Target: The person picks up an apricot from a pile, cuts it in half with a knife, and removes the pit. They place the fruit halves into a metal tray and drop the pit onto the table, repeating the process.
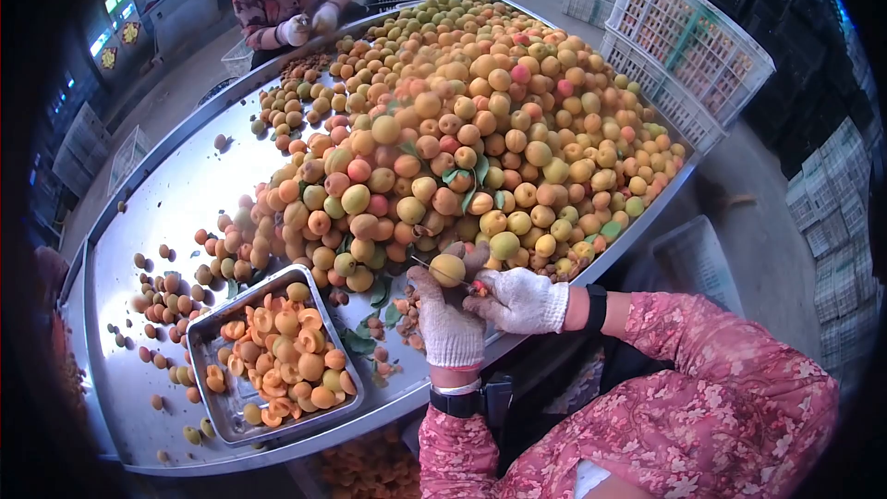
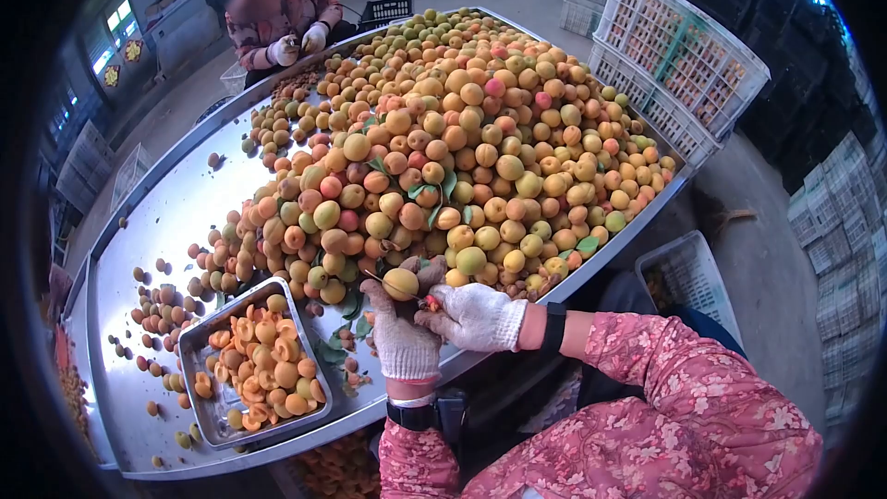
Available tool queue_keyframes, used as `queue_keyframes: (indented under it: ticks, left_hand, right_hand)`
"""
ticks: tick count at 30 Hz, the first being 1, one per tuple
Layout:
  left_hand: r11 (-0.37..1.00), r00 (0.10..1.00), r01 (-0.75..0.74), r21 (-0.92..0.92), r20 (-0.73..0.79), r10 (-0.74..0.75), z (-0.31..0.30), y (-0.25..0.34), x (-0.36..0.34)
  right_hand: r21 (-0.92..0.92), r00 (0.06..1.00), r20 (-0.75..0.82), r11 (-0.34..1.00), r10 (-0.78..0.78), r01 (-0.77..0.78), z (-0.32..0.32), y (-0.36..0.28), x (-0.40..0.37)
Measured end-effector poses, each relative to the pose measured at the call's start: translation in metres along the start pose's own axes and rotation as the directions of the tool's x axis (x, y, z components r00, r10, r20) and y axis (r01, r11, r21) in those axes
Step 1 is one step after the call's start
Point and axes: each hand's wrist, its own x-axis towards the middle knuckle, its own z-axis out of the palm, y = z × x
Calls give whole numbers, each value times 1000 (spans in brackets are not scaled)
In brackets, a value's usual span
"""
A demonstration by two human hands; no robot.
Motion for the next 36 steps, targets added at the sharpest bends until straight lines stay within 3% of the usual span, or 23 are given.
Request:
queue_keyframes:
  ticks: [2,3,4,7,9,11,15,17,19,21,22,24,26,29,30,34,36]
  left_hand:
    - [999,1000,-22,42,9,22,8,1,-1]
    - [923,976,-209,324,5,219,11,-1,0]
    - [736,914,-356,575,52,402,13,-2,0]
    - [790,958,-277,548,93,272,7,6,-4]
    - [832,964,-263,488,91,251,6,5,-4]
    - [998,1000,-26,59,-8,27,-4,-2,2]
    - [997,999,20,-71,-24,-21,-6,-4,5]
    - [1000,999,8,15,-36,-7,-5,-3,3]
    - [995,999,-17,98,-34,21,-5,0,4]
    - [973,996,-92,211,4,93,-7,-1,4]
    - [959,987,-161,232,41,156,-5,-3,1]
    - [881,949,-312,355,79,304,0,-7,1]
    - [935,953,-300,190,100,285,-2,-7,4]
    - [921,952,-306,241,54,302,9,-5,-2]
    - [923,951,-306,234,27,309,9,-6,-1]
    - [959,962,-267,92,-26,270,2,-6,1]
    - [957,966,-251,149,-28,258,2,-5,1]
  right_hand:
    - [165,960,154,952,235,-259,-12,-14,4]
    - [159,961,152,954,232,-255,-13,-12,4]
    - [142,972,135,967,194,-213,-11,-8,3]
    - [153,981,115,973,159,-175,-7,-3,-2]
    - [41,984,123,990,127,-133,-6,3,-2]
    - [6,981,133,989,143,-145,-1,10,-2]
    - [-65,982,101,986,160,-154,2,7,1]
    - [-52,980,108,985,169,-164,-1,0,0]
    - [159,958,170,954,229,-256,-4,-5,1]
    - [-9,987,92,992,130,-129,10,11,-1]
    - [-15,969,125,977,215,-215,2,-2,1]
    - [-23,989,79,992,129,-127,7,13,1]
    - [232,980,127,955,156,-182,0,3,6]
    - [41,969,164,981,183,-192,0,5,11]
    - [139,913,272,926,304,-350,-1,4,13]
    - [155,921,281,934,269,-321,6,11,13]
    - [358,960,254,911,113,-202,14,20,10]
